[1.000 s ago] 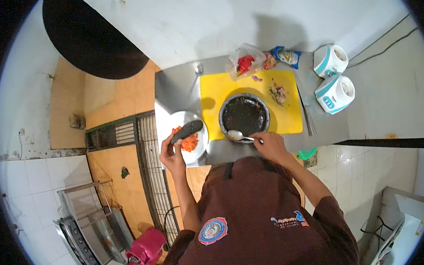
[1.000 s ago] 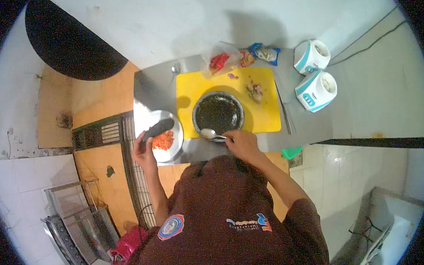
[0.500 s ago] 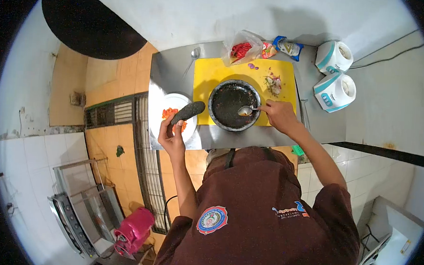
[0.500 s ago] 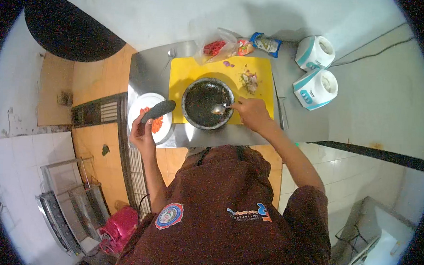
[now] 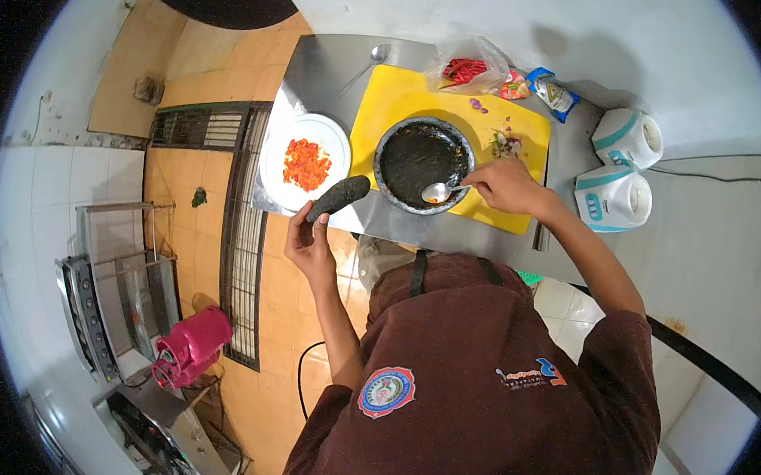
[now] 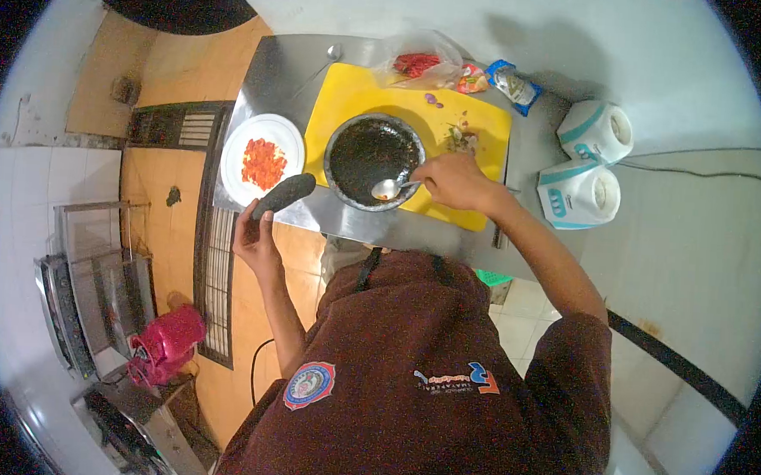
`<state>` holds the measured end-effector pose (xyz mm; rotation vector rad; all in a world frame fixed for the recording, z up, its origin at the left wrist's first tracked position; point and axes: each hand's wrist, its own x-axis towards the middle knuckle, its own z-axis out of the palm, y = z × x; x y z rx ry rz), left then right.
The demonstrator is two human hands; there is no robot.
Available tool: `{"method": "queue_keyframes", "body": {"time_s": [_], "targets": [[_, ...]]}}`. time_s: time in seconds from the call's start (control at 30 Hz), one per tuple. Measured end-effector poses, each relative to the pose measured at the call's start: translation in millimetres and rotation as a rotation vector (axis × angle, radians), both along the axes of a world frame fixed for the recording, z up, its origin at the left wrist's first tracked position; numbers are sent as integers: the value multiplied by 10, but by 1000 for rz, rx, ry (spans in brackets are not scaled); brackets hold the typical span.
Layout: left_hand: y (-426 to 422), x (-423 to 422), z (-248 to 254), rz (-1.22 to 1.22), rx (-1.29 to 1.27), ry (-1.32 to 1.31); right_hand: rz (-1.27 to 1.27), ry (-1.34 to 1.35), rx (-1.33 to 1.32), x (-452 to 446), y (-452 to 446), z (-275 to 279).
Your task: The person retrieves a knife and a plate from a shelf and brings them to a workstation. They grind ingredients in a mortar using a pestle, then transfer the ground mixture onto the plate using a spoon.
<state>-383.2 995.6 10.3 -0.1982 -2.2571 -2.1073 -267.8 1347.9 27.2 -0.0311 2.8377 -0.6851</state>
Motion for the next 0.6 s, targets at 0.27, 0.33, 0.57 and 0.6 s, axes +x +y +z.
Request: {"method": "queue_keyframes", "body": {"time_s": [0.27, 0.33, 0.57, 0.6], "targets": [[-80, 21, -21, 13, -24, 18, -115, -166, -232, -69, -12, -213], [-85, -41, -11, -3, -31, 41, -194, -125, -348, -56, -3, -244], [-94, -302, 40, -111, -24, 24, -334, -59, -22, 175, -103, 79], [-99, -358, 23, -131, -25, 37, -321, -61, 53, 215, -163, 132]]}}
